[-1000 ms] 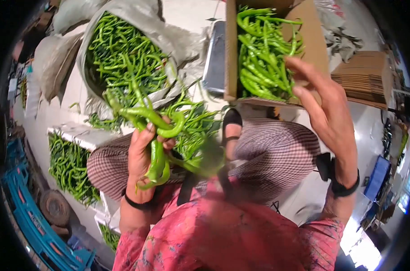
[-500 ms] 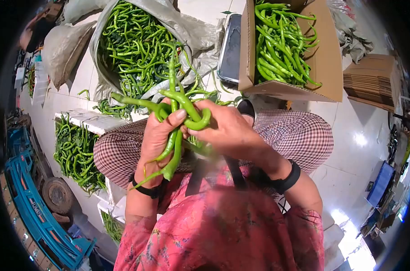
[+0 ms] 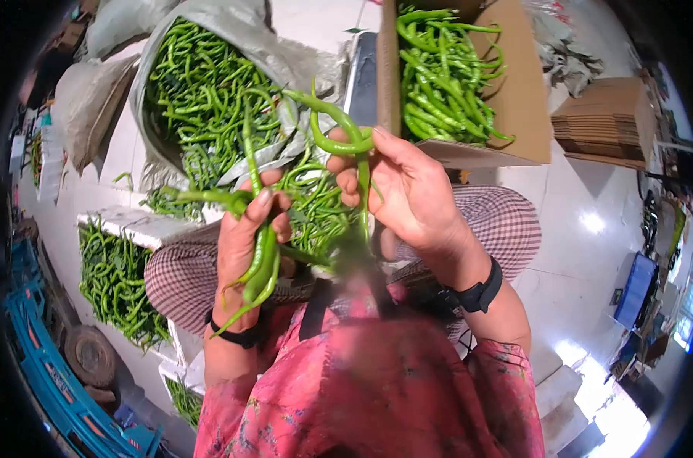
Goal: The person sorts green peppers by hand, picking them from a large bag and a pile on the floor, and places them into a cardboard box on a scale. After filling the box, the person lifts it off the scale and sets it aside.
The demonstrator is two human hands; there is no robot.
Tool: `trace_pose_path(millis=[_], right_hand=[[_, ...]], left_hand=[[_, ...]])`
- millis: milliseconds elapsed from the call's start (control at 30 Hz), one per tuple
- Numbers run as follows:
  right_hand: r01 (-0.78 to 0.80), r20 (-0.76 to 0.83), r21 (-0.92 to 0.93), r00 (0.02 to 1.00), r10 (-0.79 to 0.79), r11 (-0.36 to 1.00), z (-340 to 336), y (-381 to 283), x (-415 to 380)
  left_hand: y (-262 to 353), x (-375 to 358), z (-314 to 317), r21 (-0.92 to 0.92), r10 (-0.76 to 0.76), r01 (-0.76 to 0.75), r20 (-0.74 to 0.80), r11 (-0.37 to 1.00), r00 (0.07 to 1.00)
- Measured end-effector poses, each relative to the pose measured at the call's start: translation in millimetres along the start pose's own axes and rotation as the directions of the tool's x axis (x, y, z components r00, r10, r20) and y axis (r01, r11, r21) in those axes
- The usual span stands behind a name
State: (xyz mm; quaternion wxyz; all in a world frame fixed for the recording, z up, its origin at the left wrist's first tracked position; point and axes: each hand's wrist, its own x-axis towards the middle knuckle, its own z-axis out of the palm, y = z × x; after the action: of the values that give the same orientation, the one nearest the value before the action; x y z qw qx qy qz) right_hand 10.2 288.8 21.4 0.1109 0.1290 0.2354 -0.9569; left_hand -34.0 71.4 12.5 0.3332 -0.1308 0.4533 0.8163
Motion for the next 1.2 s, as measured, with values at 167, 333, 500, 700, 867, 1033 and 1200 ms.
trace_pose_path(millis=[167, 333, 500, 700, 867, 1033, 1200], right_hand=[[0.152, -0.002, -0.024, 0.988, -0.152, 0.988, 20, -53, -16], [0.276, -0.131, -0.398, 0.927, -0.352, 0.875, 3, -113, -26], [-0.107, -0.041, -0.971, 0.954, -0.297, -0.212, -11, -153, -28], [0.007, 0.113, -0.959, 0.927, -0.358, -0.283, 54, -67, -44], [0.136, 0.139, -0.975, 0.990, 0.003, 0.174, 41, 17, -29], [-0.382, -0.185, -0.750, 0.905, 0.383, 0.540, 37, 53, -8], [-0.394, -0.159, -0.556, 0.915, 0.372, 0.732, 30, 68, -2]], left_hand=[[-3, 1, 2, -0.004, -0.004, 0.004, -0.005, 1.000, 1.000], [-5, 3, 4, 0.009, 0.006, -0.006, 0.007, 1.000, 1.000], [-5, 7, -1, -0.089, 0.003, 0.000, 0.038, 0.996, 0.999], [-7, 10, -4, -0.124, 0.031, -0.022, 0.065, 0.992, 0.997], [-8, 12, 0, -0.053, 0.058, -0.055, 0.070, 0.997, 0.996], [-7, 9, 5, 0.174, 0.102, -0.101, 0.000, 0.980, 0.995], [-10, 11, -4, 0.493, 0.272, -0.203, -0.071, 0.846, 0.960]])
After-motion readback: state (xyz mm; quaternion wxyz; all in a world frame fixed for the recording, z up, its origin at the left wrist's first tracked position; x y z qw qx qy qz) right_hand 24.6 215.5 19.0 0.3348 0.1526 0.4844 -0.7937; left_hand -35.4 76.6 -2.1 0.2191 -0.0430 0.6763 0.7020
